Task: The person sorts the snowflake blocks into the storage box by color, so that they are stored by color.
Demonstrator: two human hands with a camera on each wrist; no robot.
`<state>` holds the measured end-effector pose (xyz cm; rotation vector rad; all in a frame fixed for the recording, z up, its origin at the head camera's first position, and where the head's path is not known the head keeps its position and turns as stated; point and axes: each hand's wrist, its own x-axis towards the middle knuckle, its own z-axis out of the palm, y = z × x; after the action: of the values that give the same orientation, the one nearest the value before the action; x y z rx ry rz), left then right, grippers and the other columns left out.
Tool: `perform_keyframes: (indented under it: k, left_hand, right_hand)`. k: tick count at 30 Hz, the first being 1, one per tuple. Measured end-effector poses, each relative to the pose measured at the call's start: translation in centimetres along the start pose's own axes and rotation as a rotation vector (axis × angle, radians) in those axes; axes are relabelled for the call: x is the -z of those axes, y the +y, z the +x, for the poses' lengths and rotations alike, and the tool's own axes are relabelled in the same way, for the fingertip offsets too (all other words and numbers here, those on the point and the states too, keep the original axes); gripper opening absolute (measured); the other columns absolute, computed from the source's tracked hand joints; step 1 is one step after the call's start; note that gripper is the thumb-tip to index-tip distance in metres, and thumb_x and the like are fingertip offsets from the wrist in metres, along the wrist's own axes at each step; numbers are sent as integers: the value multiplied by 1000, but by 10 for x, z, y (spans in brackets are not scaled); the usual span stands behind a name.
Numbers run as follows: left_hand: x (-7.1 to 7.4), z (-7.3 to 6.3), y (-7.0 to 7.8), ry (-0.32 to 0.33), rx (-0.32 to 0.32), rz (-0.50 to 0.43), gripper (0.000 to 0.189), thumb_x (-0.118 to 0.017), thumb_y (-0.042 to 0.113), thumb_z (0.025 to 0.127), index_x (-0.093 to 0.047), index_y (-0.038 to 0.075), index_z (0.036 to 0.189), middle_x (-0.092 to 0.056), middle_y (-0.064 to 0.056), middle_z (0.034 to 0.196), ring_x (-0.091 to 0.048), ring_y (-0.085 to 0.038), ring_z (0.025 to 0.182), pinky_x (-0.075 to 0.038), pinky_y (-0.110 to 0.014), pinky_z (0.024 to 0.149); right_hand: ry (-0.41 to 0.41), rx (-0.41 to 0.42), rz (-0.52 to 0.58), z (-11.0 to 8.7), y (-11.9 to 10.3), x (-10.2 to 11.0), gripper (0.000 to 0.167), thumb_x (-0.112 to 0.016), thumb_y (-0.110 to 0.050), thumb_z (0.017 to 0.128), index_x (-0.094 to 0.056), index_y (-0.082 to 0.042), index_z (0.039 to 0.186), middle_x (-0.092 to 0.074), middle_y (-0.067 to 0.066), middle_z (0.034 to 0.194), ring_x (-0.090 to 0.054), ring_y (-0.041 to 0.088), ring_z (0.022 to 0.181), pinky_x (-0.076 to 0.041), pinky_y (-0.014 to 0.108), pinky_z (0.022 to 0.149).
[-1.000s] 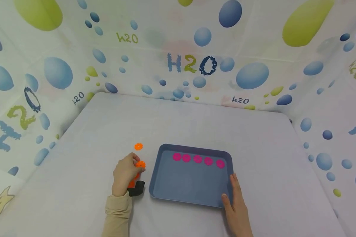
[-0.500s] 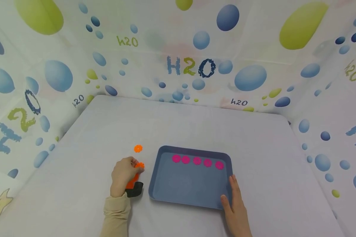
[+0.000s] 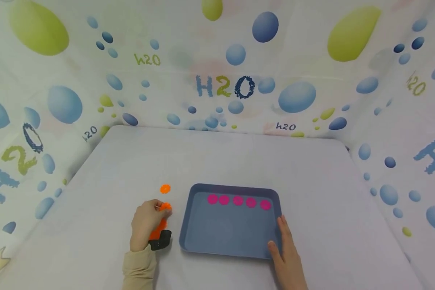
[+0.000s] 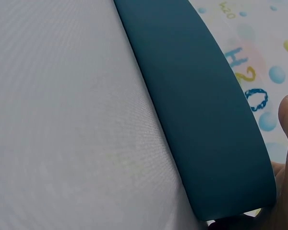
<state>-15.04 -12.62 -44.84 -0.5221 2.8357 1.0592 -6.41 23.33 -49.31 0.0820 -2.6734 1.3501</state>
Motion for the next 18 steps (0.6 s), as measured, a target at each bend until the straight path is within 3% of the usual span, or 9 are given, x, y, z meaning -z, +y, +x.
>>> perform_keyframes:
  k: [8, 13, 18]
  left_hand:
    - [-1, 6, -4, 35, -2, -88, 25, -59, 15, 93, -66, 1, 113, -73, -10, 86, -60, -16, 61, -40, -25, 49]
    - [4, 7, 0, 21, -3, -155, 32, -40, 10, 101, -57, -1, 125, -75, -10, 96, -68, -17, 72, -43, -24, 53]
    - [8, 5, 3, 9, 13, -172, 34, -38, 11, 102, -55, 2, 129, -74, -11, 100, -70, -19, 76, -45, -24, 56]
  right_hand:
    - [-29, -8, 18, 1, 1, 3, 64, -44, -17, 103, -10, -23, 157, -8, 17, 163, 3, -18, 138, -16, 76, 103]
    - [-34, 2, 32, 2, 1, 3, 64, -43, -16, 103, -10, -21, 157, -6, 18, 163, 3, -20, 136, -16, 78, 101]
    - [-32, 20, 48, 1, 1, 2, 64, -43, -14, 103, -10, -19, 157, -6, 20, 162, 3, -15, 140, -14, 79, 99]
